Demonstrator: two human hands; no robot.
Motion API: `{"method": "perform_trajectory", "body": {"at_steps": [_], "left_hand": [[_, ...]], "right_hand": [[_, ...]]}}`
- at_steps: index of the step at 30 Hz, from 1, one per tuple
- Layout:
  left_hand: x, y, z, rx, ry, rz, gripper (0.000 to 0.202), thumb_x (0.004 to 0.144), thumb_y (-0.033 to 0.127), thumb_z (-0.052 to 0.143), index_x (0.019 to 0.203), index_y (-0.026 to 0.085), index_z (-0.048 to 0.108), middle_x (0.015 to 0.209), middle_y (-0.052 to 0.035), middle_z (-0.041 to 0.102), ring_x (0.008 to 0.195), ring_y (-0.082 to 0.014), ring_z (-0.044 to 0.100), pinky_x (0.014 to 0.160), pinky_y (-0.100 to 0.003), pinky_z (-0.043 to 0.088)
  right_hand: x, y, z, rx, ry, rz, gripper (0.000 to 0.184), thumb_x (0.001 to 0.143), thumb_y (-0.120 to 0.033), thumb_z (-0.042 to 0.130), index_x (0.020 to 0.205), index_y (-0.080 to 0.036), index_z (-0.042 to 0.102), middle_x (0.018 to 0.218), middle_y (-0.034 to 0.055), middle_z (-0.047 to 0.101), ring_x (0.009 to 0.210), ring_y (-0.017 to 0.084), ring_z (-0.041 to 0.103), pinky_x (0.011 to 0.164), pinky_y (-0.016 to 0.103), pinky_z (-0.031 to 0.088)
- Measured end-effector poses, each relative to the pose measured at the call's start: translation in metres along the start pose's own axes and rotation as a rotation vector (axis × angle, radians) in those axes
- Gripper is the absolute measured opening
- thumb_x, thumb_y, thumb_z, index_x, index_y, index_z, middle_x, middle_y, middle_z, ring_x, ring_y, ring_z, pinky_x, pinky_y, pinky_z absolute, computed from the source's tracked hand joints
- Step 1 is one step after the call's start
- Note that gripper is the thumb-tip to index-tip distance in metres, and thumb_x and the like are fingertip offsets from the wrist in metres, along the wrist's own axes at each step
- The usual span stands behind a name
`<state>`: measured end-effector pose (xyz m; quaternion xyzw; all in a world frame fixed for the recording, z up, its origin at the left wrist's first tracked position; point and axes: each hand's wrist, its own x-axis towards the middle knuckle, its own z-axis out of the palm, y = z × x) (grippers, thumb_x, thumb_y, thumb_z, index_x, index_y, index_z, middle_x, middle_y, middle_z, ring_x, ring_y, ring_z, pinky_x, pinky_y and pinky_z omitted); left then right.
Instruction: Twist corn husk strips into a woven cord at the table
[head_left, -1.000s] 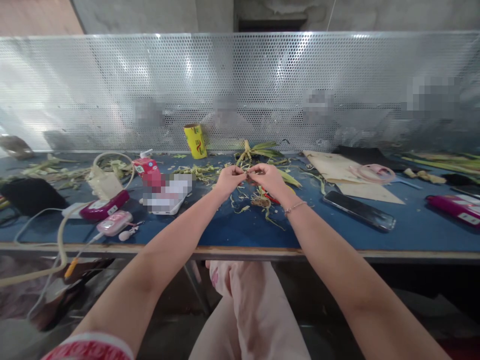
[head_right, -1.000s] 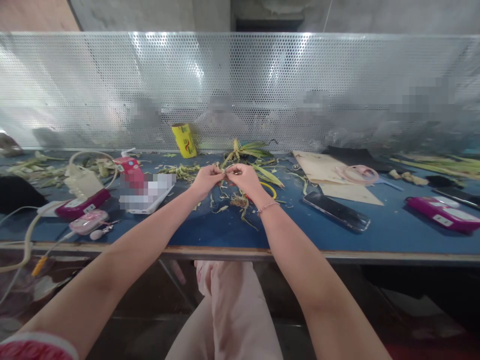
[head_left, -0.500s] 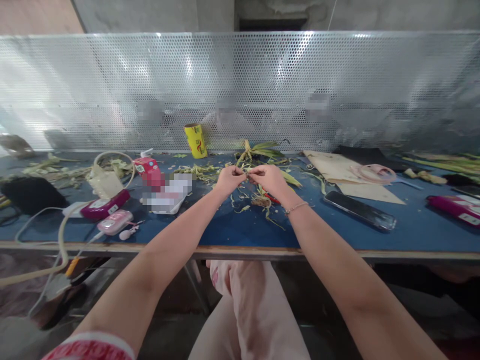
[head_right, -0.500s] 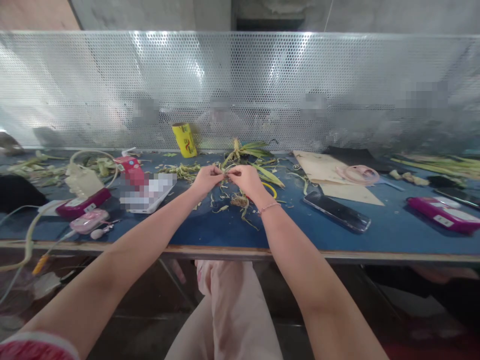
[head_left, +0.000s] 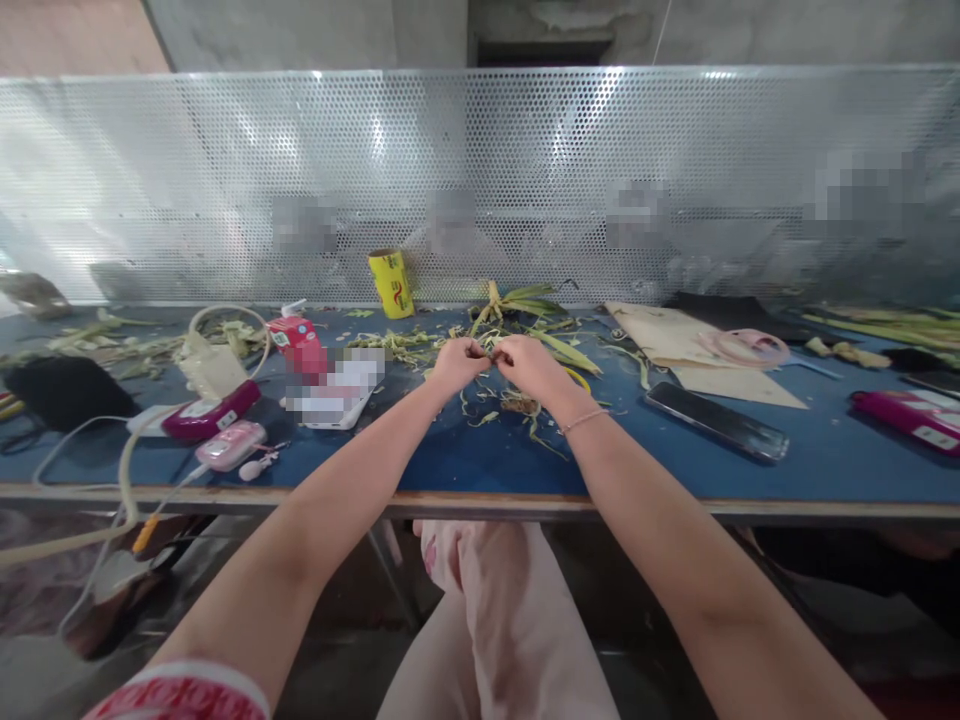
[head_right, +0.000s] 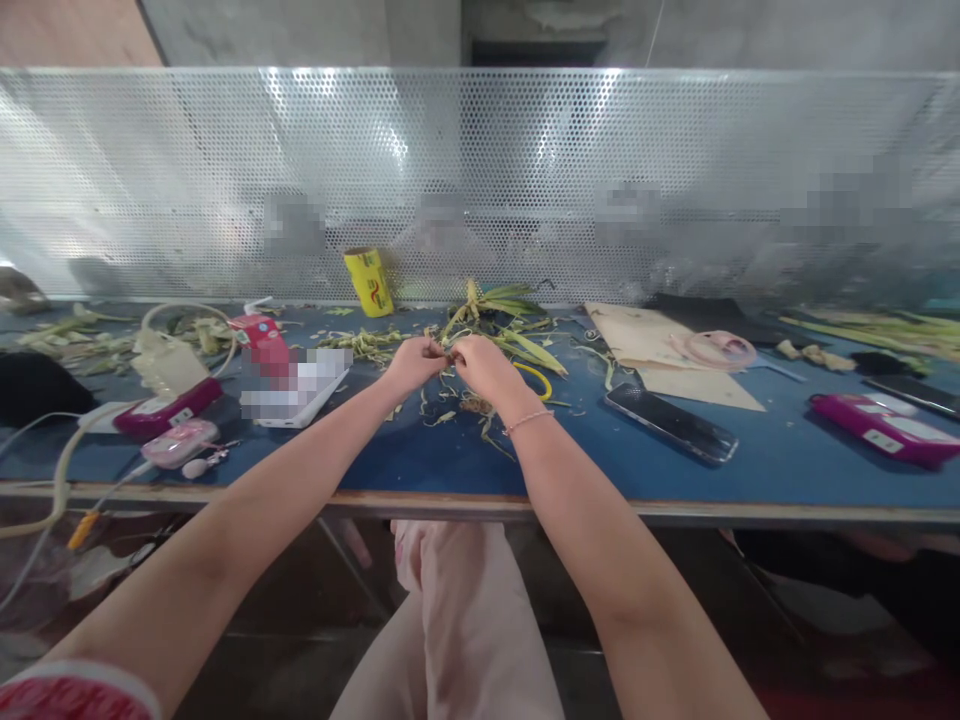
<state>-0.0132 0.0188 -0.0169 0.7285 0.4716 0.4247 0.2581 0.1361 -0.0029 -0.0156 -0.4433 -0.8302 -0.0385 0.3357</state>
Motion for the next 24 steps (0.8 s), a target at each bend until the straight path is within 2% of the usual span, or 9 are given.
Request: {"method": "perform_trajectory", "body": {"at_steps": [6,11,15,19,24], "left_hand": [[0.0,0.002,-0.002,0.055,-0.002,-0.034,0.014,0.057,0.024,0.063,0.055,0.016,0.052,0.045,0.0042,0.048,0.046,-0.0075,0.042,0.046,-0.02,0.027],[0.001,0.001,-0.003,0.098,-0.04,-0.036,0.012,0.057,0.023,0.062,0.055,0.015,0.054,0.045,0.004,0.049,0.046,-0.0083,0.042,0.046,-0.021,0.028],[0.002,-0.001,-0.002,0.096,-0.032,-0.023,0.012,0.057,0.023,0.062,0.056,0.015,0.054,0.045,0.0046,0.048,0.046,-0.008,0.042,0.046,-0.021,0.028],[0.002,-0.001,-0.002,0.04,-0.016,-0.013,0.01,0.057,0.021,0.061,0.056,0.016,0.053,0.047,0.0043,0.049,0.047,-0.0075,0.042,0.047,-0.021,0.029],[0.0,0.003,-0.001,-0.008,-0.031,-0.019,0.011,0.056,0.019,0.06,0.057,0.016,0.049,0.049,0.004,0.051,0.047,-0.0081,0.043,0.048,-0.022,0.03]], "right_hand": [[0.0,-0.003,0.007,-0.235,-0.115,0.007,0.018,0.082,-0.01,0.043,0.085,-0.013,0.06,0.088,0.0112,0.056,0.082,0.018,0.055,0.075,0.028,0.04],[-0.001,-0.01,0.005,-0.316,-0.171,-0.014,0.016,0.083,-0.008,0.041,0.087,-0.013,0.056,0.091,0.0132,0.054,0.083,0.02,0.056,0.071,0.029,0.04],[-0.002,-0.015,0.004,-0.318,-0.146,0.019,0.015,0.082,-0.008,0.042,0.09,-0.013,0.053,0.093,0.0135,0.053,0.084,0.02,0.055,0.07,0.029,0.04],[-0.003,-0.015,0.007,-0.292,-0.092,-0.009,0.02,0.078,-0.005,0.042,0.096,-0.01,0.05,0.097,0.0138,0.05,0.089,0.021,0.052,0.077,0.031,0.041],[-0.003,-0.008,0.009,-0.153,-0.026,0.012,0.018,0.077,-0.006,0.04,0.088,-0.013,0.053,0.092,0.0111,0.05,0.086,0.02,0.05,0.079,0.032,0.041]]}}
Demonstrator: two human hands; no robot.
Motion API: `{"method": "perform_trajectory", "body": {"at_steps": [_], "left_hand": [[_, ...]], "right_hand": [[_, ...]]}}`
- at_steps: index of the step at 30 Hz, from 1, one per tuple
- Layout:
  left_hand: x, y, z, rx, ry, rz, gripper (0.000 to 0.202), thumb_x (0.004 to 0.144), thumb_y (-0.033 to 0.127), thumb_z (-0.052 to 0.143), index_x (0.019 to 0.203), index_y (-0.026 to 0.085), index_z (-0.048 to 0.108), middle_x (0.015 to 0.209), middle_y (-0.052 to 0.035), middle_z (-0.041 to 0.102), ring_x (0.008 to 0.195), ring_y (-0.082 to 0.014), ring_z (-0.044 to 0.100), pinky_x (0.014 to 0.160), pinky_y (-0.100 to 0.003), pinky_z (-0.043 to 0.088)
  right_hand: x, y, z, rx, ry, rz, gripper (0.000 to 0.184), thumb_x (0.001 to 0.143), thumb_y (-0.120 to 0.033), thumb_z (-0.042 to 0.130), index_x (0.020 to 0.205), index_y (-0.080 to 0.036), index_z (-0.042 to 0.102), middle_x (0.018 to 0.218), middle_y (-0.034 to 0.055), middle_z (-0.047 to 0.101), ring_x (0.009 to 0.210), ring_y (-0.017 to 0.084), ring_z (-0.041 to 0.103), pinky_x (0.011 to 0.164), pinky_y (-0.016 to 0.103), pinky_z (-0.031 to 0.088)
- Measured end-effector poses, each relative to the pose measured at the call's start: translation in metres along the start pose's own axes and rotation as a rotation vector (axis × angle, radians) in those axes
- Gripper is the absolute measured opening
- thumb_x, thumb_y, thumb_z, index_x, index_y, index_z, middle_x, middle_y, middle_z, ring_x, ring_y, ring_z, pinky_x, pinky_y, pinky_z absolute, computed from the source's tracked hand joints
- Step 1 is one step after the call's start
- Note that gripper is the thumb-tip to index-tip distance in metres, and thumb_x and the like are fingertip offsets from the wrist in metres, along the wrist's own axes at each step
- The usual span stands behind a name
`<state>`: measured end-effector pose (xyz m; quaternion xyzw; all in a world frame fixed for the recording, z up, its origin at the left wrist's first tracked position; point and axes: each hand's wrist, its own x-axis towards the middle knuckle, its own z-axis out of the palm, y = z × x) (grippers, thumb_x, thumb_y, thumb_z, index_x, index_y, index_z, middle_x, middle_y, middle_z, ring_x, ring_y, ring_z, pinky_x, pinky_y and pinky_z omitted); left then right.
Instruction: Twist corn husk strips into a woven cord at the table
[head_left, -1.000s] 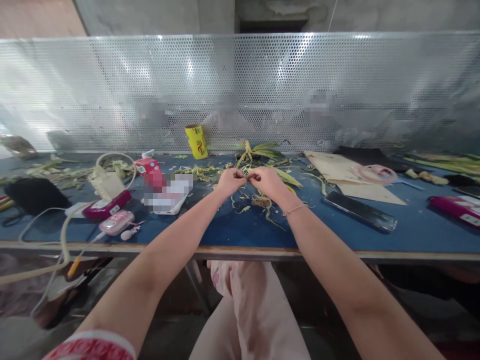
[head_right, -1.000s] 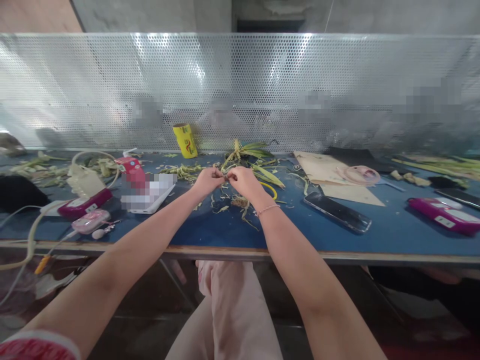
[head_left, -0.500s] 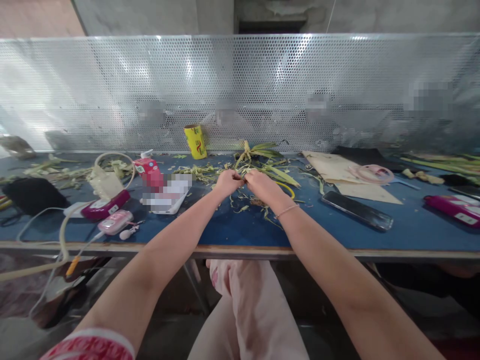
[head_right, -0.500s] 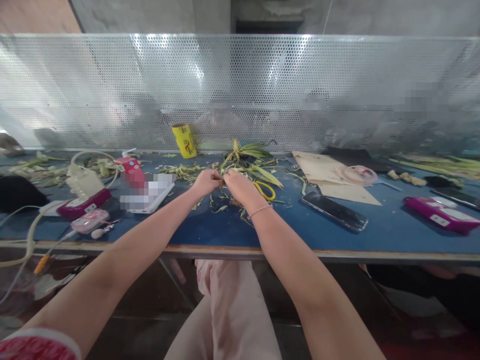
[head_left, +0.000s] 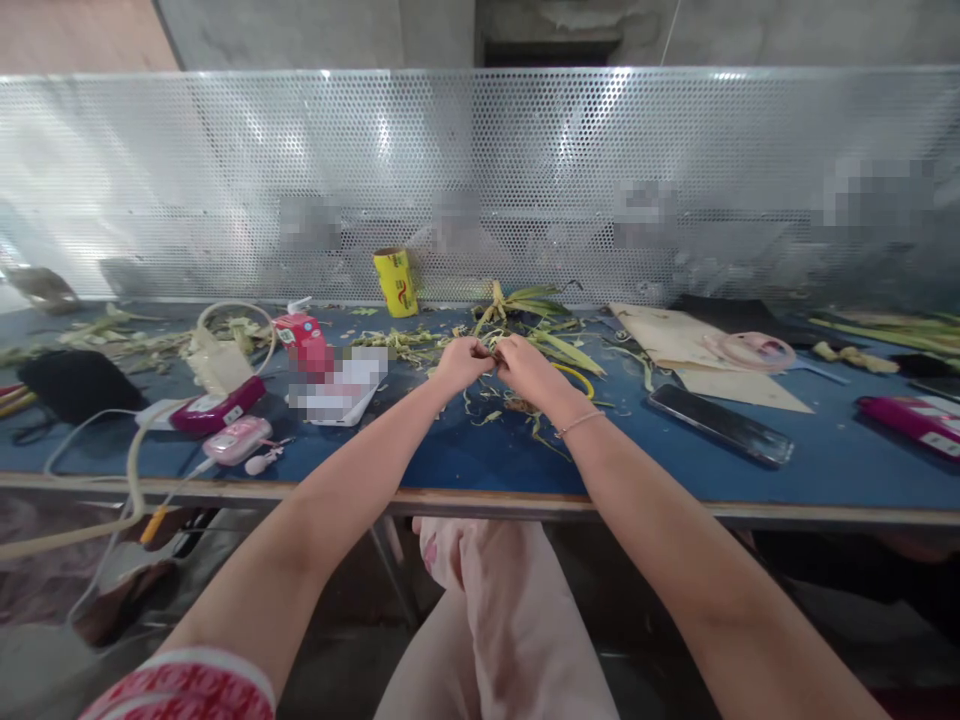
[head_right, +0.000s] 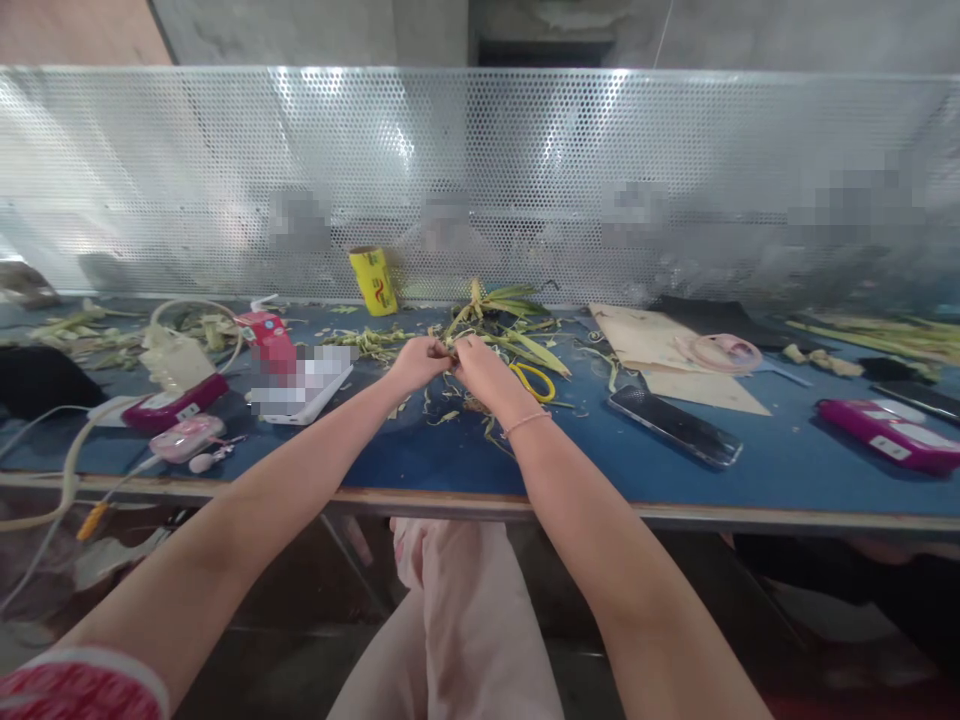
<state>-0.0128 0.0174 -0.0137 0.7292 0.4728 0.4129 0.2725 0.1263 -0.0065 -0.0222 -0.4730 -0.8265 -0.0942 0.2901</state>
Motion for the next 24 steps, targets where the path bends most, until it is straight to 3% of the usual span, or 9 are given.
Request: {"method": "perform_trajectory", "body": {"at_steps": [8,16,24], "left_hand": [[0.0,0.0,-0.002,0.088,0.046,0.078,0.01,0.056,0.02,0.06,0.059,0.016,0.052,0.055,0.0024,0.053,0.054,-0.0088,0.046,0.053,-0.023,0.033],[-0.002,0.006,-0.007,-0.045,-0.036,0.053,0.01,0.059,0.018,0.059,0.059,0.016,0.049,0.048,0.0039,0.05,0.047,-0.0069,0.043,0.049,-0.022,0.031],[0.002,0.0,-0.009,-0.177,-0.126,0.049,0.011,0.063,0.018,0.06,0.061,0.014,0.05,0.046,0.004,0.049,0.044,-0.0053,0.043,0.046,-0.02,0.031]], "right_hand": [[0.002,0.006,-0.001,0.189,0.026,0.066,0.015,0.073,-0.01,0.046,0.062,-0.016,0.054,0.068,0.0062,0.055,0.068,0.016,0.051,0.069,0.03,0.04],[-0.001,0.009,-0.008,0.801,-0.105,0.301,0.017,0.079,-0.017,0.046,0.064,-0.018,0.054,0.059,0.0036,0.062,0.053,0.016,0.059,0.06,0.032,0.047],[-0.002,0.01,-0.014,0.775,-0.089,0.285,0.014,0.075,-0.024,0.056,0.063,-0.018,0.05,0.054,-0.0005,0.058,0.052,0.012,0.057,0.058,0.026,0.048]]}}
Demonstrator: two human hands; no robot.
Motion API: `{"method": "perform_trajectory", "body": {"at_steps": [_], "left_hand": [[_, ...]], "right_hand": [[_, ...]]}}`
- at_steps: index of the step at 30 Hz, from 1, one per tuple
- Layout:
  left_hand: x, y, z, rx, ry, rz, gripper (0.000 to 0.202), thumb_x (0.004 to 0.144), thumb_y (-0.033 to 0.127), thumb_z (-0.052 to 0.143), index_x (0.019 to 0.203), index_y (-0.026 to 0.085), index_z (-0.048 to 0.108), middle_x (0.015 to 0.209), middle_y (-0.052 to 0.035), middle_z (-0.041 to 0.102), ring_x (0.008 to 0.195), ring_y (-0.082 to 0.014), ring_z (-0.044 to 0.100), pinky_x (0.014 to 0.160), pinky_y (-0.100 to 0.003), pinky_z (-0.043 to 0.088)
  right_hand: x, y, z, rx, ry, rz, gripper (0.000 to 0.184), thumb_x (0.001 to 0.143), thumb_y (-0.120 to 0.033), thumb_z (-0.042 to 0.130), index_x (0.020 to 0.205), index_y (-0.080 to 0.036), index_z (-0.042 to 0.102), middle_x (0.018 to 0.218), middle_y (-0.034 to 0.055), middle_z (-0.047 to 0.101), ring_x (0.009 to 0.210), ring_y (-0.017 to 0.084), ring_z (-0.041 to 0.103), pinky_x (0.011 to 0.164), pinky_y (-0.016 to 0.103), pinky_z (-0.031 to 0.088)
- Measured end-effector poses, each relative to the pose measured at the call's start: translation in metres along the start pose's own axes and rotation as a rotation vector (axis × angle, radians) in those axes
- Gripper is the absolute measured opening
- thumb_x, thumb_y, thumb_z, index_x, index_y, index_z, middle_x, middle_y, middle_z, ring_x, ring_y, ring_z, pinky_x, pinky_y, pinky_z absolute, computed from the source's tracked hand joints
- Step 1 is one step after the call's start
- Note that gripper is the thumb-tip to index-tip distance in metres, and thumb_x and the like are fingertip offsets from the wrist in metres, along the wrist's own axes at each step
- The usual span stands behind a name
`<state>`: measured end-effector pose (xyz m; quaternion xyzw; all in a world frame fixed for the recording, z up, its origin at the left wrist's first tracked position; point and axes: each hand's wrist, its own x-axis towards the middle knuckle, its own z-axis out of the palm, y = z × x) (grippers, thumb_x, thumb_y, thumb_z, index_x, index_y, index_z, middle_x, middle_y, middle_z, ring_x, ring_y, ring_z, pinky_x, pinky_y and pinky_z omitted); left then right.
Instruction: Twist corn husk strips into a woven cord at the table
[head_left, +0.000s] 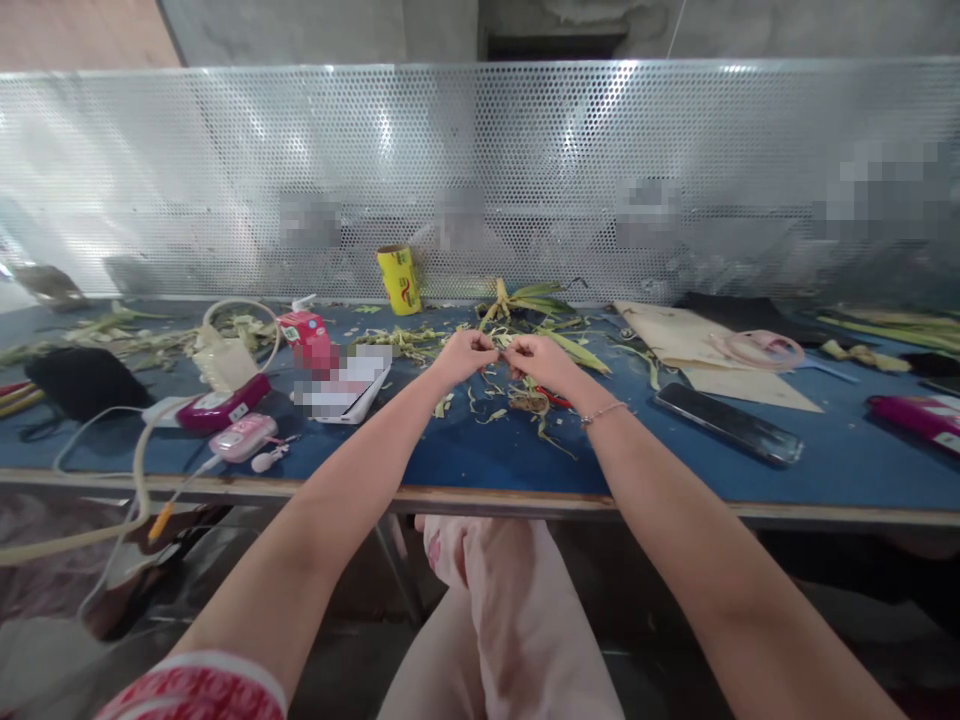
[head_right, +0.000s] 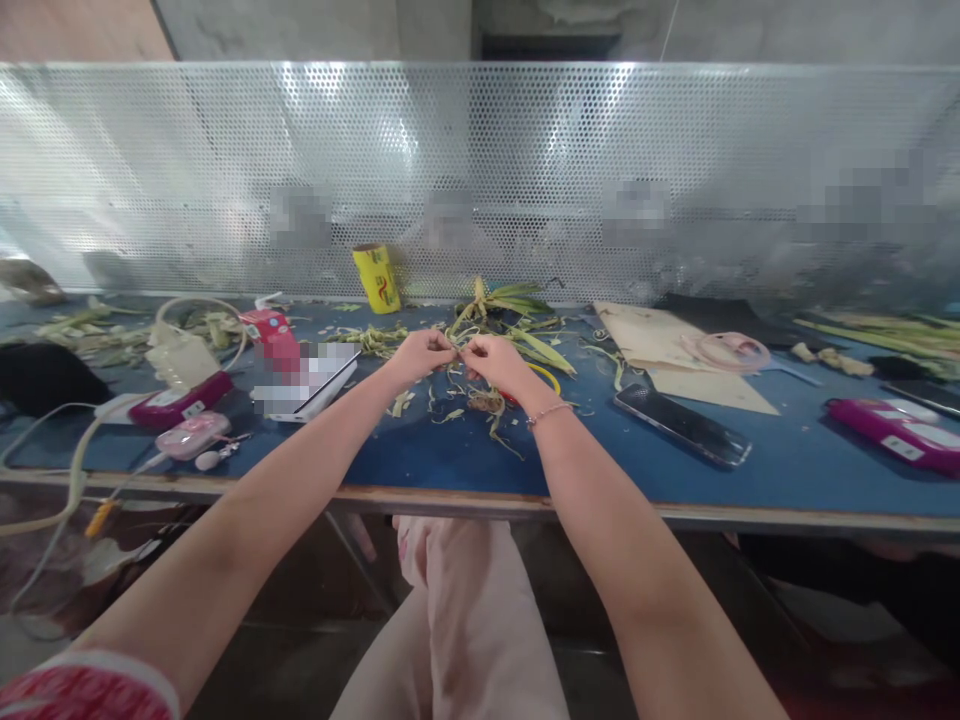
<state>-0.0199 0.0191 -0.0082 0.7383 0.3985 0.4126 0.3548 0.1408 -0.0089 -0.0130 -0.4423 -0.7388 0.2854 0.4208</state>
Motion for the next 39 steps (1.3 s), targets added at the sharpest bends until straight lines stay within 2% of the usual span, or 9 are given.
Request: {"method": "perform_trajectory", "body": {"at_steps": [5,11,14,17,22,26,28,39], "left_hand": [[0.001,-0.004,0.0,0.015,0.009,0.019,0.013,0.062,0.02,0.062,0.062,0.014,0.05,0.045,0.0046,0.048,0.042,-0.005,0.042,0.046,-0.02,0.031],[-0.004,0.005,0.003,0.084,0.051,0.029,0.011,0.061,0.018,0.06,0.062,0.014,0.05,0.049,0.004,0.051,0.047,-0.0058,0.044,0.049,-0.021,0.032],[-0.005,0.008,0.004,0.112,0.092,0.066,0.011,0.06,0.017,0.061,0.061,0.014,0.051,0.053,0.0032,0.053,0.05,-0.0061,0.044,0.051,-0.022,0.033],[-0.004,0.005,0.004,0.086,0.098,0.075,0.011,0.06,0.017,0.061,0.061,0.014,0.051,0.053,0.0034,0.052,0.05,-0.0062,0.044,0.051,-0.021,0.033],[-0.001,0.0,0.003,-0.155,0.016,-0.024,0.014,0.063,0.018,0.062,0.063,0.014,0.049,0.052,0.004,0.051,0.047,-0.0054,0.045,0.05,-0.021,0.035],[-0.001,0.001,-0.001,-0.357,-0.094,-0.166,0.016,0.063,0.017,0.064,0.064,0.013,0.048,0.055,0.003,0.053,0.052,-0.006,0.052,0.057,-0.022,0.042],[-0.001,0.001,-0.002,-0.399,-0.132,-0.195,0.017,0.063,0.016,0.064,0.064,0.013,0.048,0.055,0.0033,0.053,0.053,-0.006,0.053,0.059,-0.023,0.044],[-0.006,0.003,0.0,-0.362,-0.125,-0.09,0.019,0.061,0.018,0.068,0.064,0.012,0.05,0.056,0.0034,0.055,0.052,-0.0047,0.053,0.055,-0.02,0.042]], "right_hand": [[0.003,0.004,0.001,0.014,0.0,0.051,0.007,0.073,-0.017,0.055,0.067,-0.018,0.051,0.056,0.0,0.059,0.055,0.013,0.058,0.06,0.027,0.048],[0.005,0.006,0.002,0.01,0.049,0.066,0.009,0.07,-0.015,0.057,0.064,-0.018,0.051,0.055,-0.0001,0.058,0.054,0.014,0.057,0.059,0.029,0.046],[0.006,0.007,0.003,0.106,0.072,0.085,0.012,0.069,-0.017,0.06,0.064,-0.018,0.049,0.054,-0.0011,0.056,0.054,0.013,0.057,0.059,0.028,0.045],[0.006,0.009,0.003,0.217,0.038,0.085,0.014,0.069,-0.022,0.063,0.066,-0.018,0.05,0.056,-0.0013,0.057,0.057,0.012,0.057,0.06,0.028,0.045],[0.006,0.011,-0.001,0.303,-0.044,0.086,0.021,0.066,-0.032,0.068,0.064,-0.018,0.053,0.06,0.0003,0.06,0.059,0.011,0.055,0.061,0.026,0.044],[0.003,0.008,-0.002,0.433,-0.119,0.088,0.025,0.061,-0.035,0.071,0.063,-0.018,0.054,0.06,-0.0006,0.059,0.059,0.01,0.053,0.062,0.026,0.042],[0.001,0.005,-0.002,0.483,-0.145,0.091,0.026,0.06,-0.035,0.072,0.063,-0.018,0.054,0.059,-0.0017,0.057,0.059,0.009,0.052,0.062,0.026,0.041],[-0.003,0.002,0.001,0.635,-0.186,0.148,0.027,0.06,-0.03,0.074,0.065,-0.016,0.05,0.058,-0.0043,0.049,0.055,0.006,0.045,0.055,0.023,0.034]]}}
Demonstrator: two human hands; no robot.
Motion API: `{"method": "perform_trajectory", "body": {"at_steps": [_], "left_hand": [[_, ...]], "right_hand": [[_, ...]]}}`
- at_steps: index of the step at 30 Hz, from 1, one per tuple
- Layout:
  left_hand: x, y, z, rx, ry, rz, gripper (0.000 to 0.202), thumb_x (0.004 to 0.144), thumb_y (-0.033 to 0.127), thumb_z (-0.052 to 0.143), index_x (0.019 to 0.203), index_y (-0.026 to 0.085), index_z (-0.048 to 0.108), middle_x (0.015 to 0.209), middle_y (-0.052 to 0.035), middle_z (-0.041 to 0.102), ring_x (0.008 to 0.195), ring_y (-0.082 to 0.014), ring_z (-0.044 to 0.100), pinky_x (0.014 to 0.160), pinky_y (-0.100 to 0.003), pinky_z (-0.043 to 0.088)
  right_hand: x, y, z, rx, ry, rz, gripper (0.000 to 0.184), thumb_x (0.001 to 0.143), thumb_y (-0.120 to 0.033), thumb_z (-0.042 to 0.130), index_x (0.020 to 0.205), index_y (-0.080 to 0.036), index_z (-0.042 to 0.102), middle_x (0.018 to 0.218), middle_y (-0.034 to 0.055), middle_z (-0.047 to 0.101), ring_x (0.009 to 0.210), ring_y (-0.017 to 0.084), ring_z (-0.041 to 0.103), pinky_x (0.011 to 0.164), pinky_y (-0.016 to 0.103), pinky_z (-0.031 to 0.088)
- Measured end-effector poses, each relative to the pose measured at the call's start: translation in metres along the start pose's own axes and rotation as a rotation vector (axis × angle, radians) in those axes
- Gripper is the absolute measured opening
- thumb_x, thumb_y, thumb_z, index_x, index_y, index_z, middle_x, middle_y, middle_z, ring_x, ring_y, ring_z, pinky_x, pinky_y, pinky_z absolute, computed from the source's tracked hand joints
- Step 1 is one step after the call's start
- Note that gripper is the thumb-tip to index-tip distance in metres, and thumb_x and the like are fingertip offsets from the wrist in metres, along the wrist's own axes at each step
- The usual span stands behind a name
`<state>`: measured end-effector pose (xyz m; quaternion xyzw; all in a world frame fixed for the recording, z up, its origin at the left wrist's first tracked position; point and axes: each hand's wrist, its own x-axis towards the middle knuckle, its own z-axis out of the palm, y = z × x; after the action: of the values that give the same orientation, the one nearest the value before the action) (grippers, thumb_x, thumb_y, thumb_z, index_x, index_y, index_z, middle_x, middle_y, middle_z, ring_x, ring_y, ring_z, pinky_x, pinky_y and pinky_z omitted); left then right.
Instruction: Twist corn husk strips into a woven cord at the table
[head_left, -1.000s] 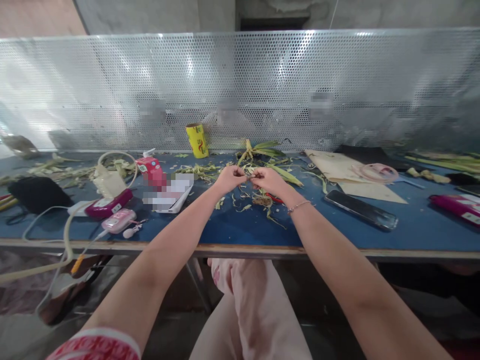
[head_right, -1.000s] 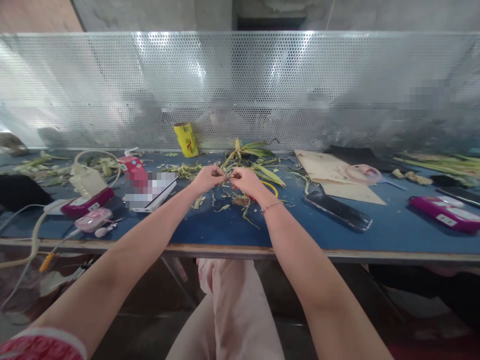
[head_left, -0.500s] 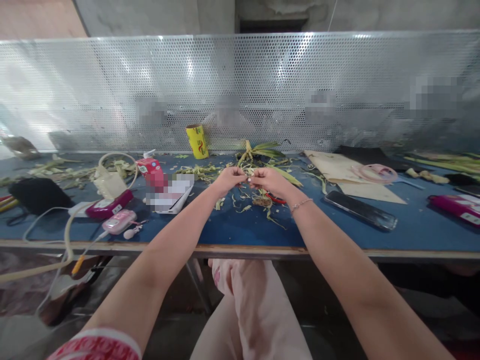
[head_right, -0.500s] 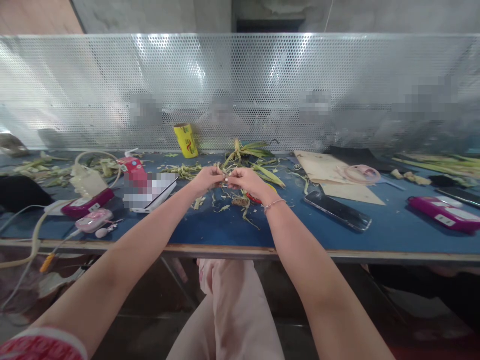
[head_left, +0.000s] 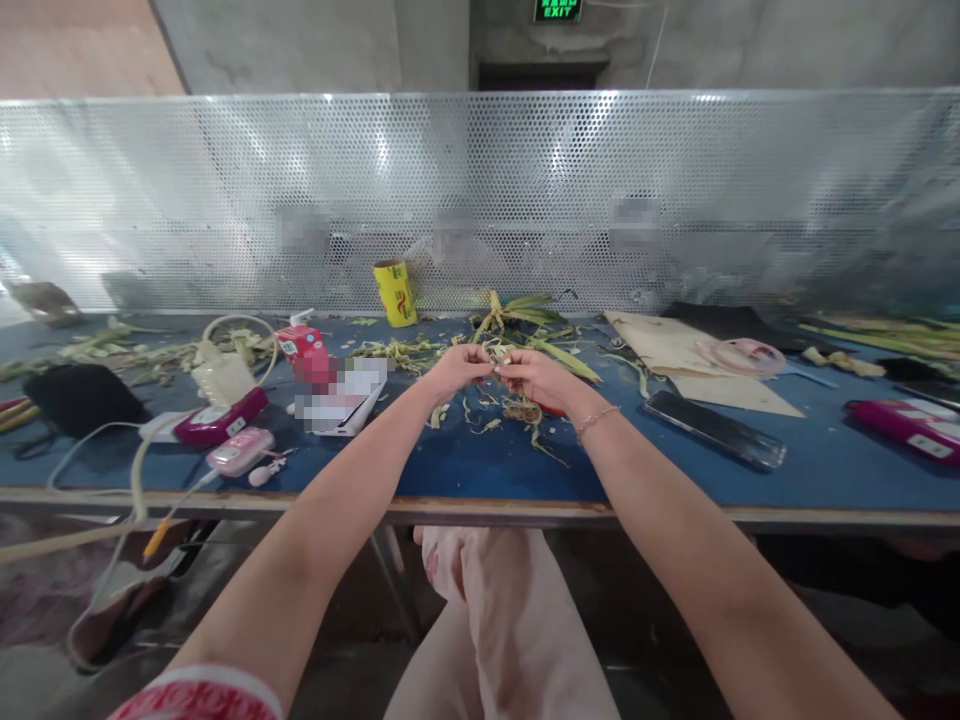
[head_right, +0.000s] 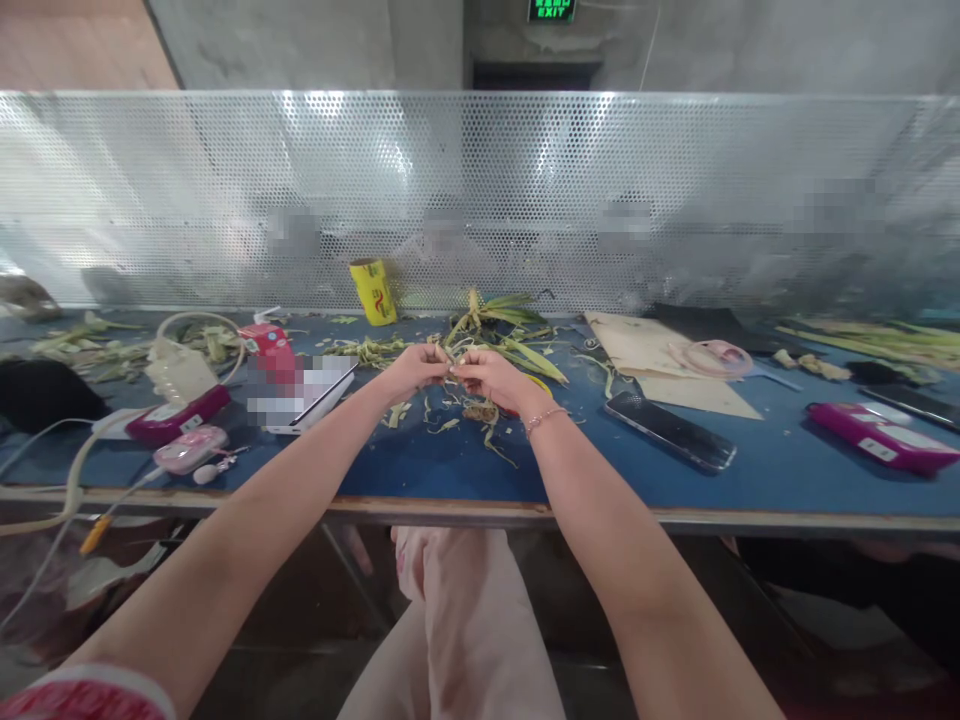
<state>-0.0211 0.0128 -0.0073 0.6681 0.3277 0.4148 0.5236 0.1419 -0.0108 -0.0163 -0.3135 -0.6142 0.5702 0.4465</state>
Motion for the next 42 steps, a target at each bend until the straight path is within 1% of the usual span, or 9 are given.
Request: {"method": "perform_trajectory", "body": {"at_steps": [7,13,16,22,26,30,33,39,42], "left_hand": [[-0.001,0.0,-0.003,-0.143,-0.088,-0.054,0.025,0.056,0.018,0.073,0.065,0.011,0.051,0.059,0.0016,0.059,0.055,-0.006,0.057,0.058,-0.021,0.045],[-0.002,0.003,-0.006,-0.231,-0.18,-0.08,0.023,0.057,0.018,0.074,0.064,0.011,0.052,0.055,0.0016,0.058,0.051,-0.0049,0.056,0.058,-0.019,0.046],[-0.003,0.005,-0.006,-0.265,-0.217,-0.092,0.023,0.057,0.018,0.074,0.062,0.011,0.053,0.055,0.0002,0.059,0.053,-0.0064,0.058,0.058,-0.019,0.047],[-0.004,0.006,-0.006,-0.318,-0.239,-0.101,0.022,0.056,0.017,0.074,0.061,0.012,0.052,0.06,-0.0017,0.062,0.057,-0.0088,0.061,0.062,-0.022,0.048],[-0.005,0.007,-0.006,-0.334,-0.252,-0.107,0.02,0.057,0.016,0.073,0.061,0.012,0.054,0.061,-0.0024,0.063,0.058,-0.0093,0.061,0.062,-0.022,0.049],[-0.004,0.007,-0.006,-0.334,-0.235,-0.071,0.017,0.06,0.015,0.07,0.06,0.012,0.053,0.057,-0.0016,0.061,0.056,-0.0085,0.06,0.061,-0.022,0.048],[-0.003,0.006,-0.006,-0.329,-0.197,-0.066,0.016,0.062,0.015,0.069,0.062,0.012,0.053,0.059,-0.002,0.061,0.057,-0.0082,0.06,0.061,-0.021,0.048],[-0.001,0.004,0.0,-0.307,-0.025,-0.039,0.019,0.063,0.016,0.07,0.068,0.012,0.051,0.065,0.0003,0.06,0.059,-0.0066,0.058,0.062,-0.022,0.048],[0.0,0.004,0.004,-0.302,0.014,-0.011,0.021,0.061,0.017,0.07,0.068,0.012,0.051,0.065,0.0015,0.058,0.06,-0.0062,0.058,0.064,-0.023,0.047]], "right_hand": [[-0.008,-0.006,0.001,0.043,-0.126,-0.002,0.026,0.065,-0.03,0.072,0.072,-0.017,0.051,0.062,-0.0043,0.048,0.054,0.005,0.043,0.052,0.022,0.035],[-0.01,-0.008,0.001,0.04,-0.166,-0.012,0.026,0.066,-0.031,0.071,0.075,-0.017,0.05,0.063,-0.0049,0.046,0.054,0.005,0.043,0.052,0.021,0.036],[-0.01,-0.009,-0.001,0.056,-0.205,0.003,0.025,0.067,-0.029,0.071,0.076,-0.017,0.051,0.063,-0.0049,0.047,0.055,0.005,0.044,0.053,0.02,0.037],[-0.013,-0.014,-0.003,0.058,-0.262,0.005,0.023,0.068,-0.027,0.069,0.077,-0.018,0.05,0.067,-0.0027,0.053,0.06,0.007,0.049,0.058,0.021,0.04],[-0.016,-0.017,-0.001,0.083,-0.294,-0.007,0.02,0.072,-0.029,0.065,0.076,-0.019,0.048,0.069,-0.0021,0.053,0.061,0.007,0.049,0.059,0.022,0.04],[-0.017,-0.02,0.002,0.133,-0.28,0.008,0.018,0.075,-0.029,0.059,0.075,-0.019,0.044,0.069,-0.0017,0.052,0.062,0.008,0.049,0.06,0.023,0.04],[-0.014,-0.019,0.003,0.123,-0.242,-0.018,0.018,0.074,-0.027,0.059,0.072,-0.019,0.043,0.069,-0.0015,0.051,0.061,0.008,0.049,0.059,0.023,0.039],[-0.001,-0.007,0.003,-0.041,0.013,-0.158,0.021,0.069,-0.031,0.061,0.068,-0.019,0.044,0.064,-0.0035,0.048,0.058,0.008,0.045,0.058,0.024,0.038],[0.003,-0.003,0.001,-0.111,0.102,-0.219,0.022,0.068,-0.034,0.061,0.067,-0.019,0.045,0.061,-0.0048,0.046,0.056,0.008,0.044,0.058,0.024,0.037]]}}
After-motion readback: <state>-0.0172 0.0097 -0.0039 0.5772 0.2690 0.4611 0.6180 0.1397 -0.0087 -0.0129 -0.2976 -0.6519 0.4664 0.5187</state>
